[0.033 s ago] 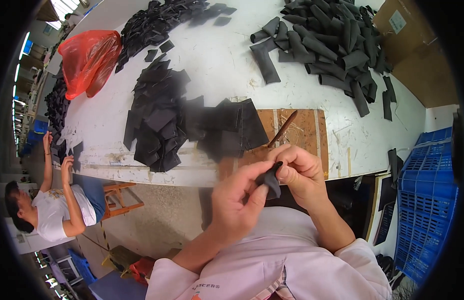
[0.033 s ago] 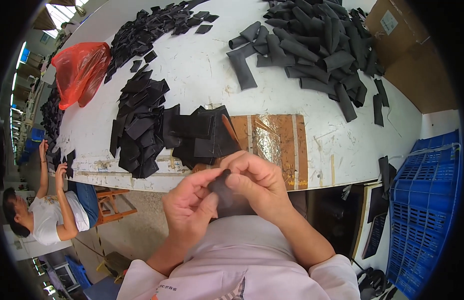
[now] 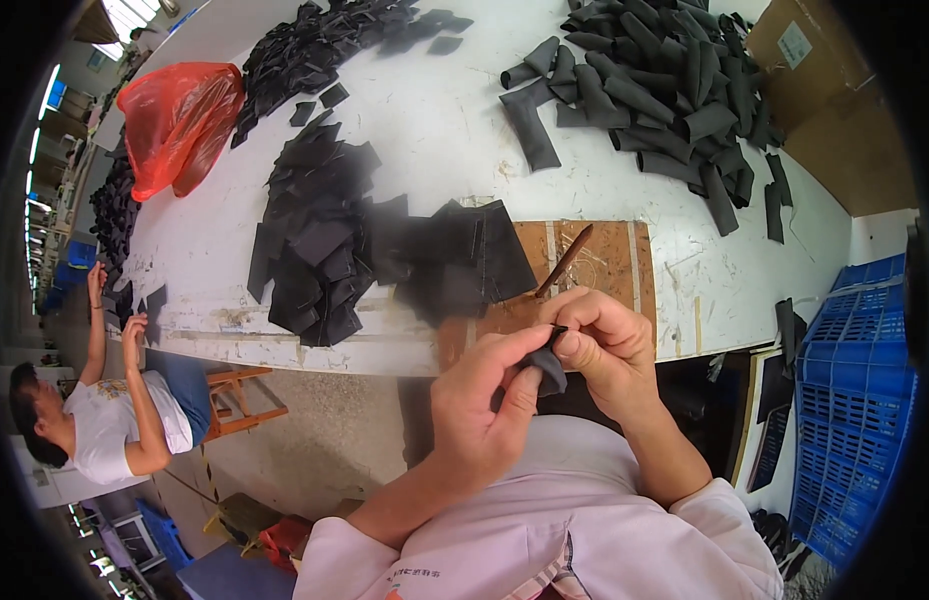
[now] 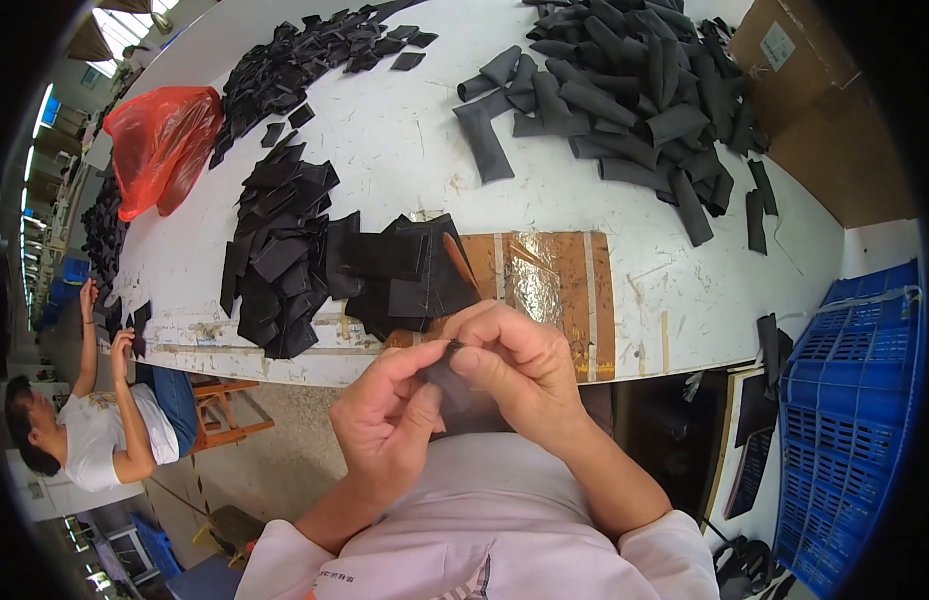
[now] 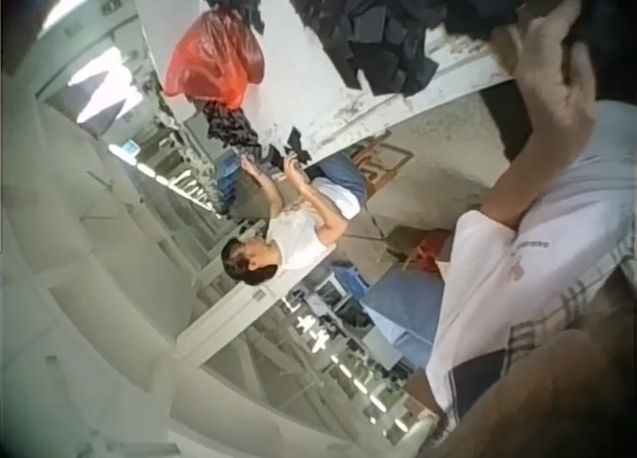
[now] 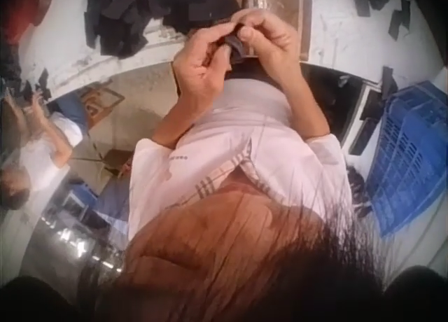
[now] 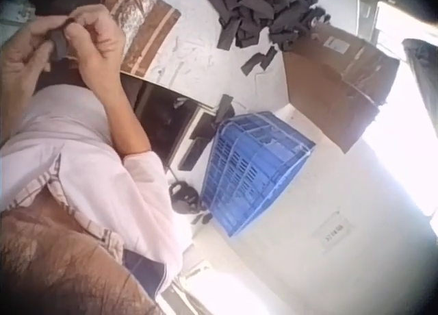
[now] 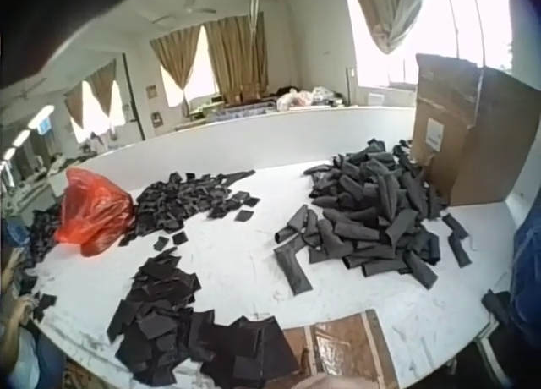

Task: Manually assembling or folding black rubber strips using a wooden stick and base on a manufacturing work table.

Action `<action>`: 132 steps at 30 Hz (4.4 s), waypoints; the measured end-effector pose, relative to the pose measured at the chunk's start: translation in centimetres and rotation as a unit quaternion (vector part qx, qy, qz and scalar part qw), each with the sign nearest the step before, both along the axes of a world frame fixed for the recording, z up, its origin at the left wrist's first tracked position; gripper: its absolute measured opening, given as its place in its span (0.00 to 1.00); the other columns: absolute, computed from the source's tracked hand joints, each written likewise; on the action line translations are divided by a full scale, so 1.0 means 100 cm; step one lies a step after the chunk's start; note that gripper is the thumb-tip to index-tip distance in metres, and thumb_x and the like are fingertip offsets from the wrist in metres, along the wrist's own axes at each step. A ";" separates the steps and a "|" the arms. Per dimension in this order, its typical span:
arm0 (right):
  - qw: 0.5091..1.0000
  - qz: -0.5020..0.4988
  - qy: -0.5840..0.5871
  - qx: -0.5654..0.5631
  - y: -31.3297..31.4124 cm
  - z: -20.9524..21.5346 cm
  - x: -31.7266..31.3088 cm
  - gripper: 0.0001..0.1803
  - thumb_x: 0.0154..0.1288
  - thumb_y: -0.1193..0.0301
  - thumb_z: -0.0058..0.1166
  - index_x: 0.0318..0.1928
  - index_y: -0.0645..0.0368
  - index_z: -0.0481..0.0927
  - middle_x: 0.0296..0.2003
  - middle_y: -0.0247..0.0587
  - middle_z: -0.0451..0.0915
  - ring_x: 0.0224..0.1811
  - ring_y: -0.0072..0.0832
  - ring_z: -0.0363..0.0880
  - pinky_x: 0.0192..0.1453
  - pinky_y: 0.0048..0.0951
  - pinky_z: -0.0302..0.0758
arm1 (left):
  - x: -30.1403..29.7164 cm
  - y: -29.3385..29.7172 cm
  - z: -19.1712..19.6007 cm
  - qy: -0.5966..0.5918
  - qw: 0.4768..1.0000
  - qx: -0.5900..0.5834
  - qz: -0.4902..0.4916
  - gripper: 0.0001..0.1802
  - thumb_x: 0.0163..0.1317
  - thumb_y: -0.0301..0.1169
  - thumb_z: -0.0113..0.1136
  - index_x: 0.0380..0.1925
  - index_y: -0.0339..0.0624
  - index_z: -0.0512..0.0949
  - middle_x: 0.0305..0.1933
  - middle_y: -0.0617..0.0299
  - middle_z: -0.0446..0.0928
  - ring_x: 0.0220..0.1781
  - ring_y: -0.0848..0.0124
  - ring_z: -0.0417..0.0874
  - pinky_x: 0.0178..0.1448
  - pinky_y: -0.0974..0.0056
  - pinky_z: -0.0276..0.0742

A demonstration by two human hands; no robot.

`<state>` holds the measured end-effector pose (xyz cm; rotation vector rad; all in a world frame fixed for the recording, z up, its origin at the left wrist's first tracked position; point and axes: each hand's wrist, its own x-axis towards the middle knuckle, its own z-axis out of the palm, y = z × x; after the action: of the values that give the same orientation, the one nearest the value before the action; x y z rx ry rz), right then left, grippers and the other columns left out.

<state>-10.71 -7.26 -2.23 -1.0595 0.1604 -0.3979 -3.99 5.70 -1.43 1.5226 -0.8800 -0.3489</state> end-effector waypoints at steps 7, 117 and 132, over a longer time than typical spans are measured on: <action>0.964 -0.071 0.047 -0.252 -0.015 0.047 0.002 0.06 0.55 0.75 0.55 0.26 0.62 0.72 0.25 0.32 0.68 0.26 0.18 0.64 0.29 0.18 0.62 | 0.005 -0.026 0.030 0.107 0.986 -0.114 0.053 0.07 0.59 0.21 0.50 0.38 0.32 0.70 0.38 0.54 0.72 0.21 0.83 0.69 0.20 0.78 0.67; 0.910 -0.076 0.244 -0.326 -0.023 -0.038 -0.023 0.13 0.62 0.67 0.48 0.28 0.65 0.75 0.17 0.42 0.71 0.18 0.30 0.70 0.23 0.26 0.66 | 0.056 -0.051 -0.094 -0.433 0.865 0.254 -0.002 0.08 0.40 0.22 0.53 0.25 0.36 0.70 0.34 0.57 0.68 0.37 0.63 0.69 0.38 0.64 0.69; 0.775 -0.115 0.095 -0.614 -0.013 0.000 -0.028 0.09 0.46 0.76 0.59 0.29 0.63 0.74 0.26 0.40 0.74 0.27 0.36 0.73 0.28 0.31 0.70 | 0.049 -0.015 -0.045 -0.089 0.984 0.129 -0.079 0.03 0.48 0.18 0.52 0.24 0.35 0.70 0.37 0.56 0.71 0.38 0.62 0.73 0.41 0.64 0.69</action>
<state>-13.49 -8.54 -2.25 -2.4078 0.2122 -0.6377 0.90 4.24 -5.95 1.7457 -1.1352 -0.4624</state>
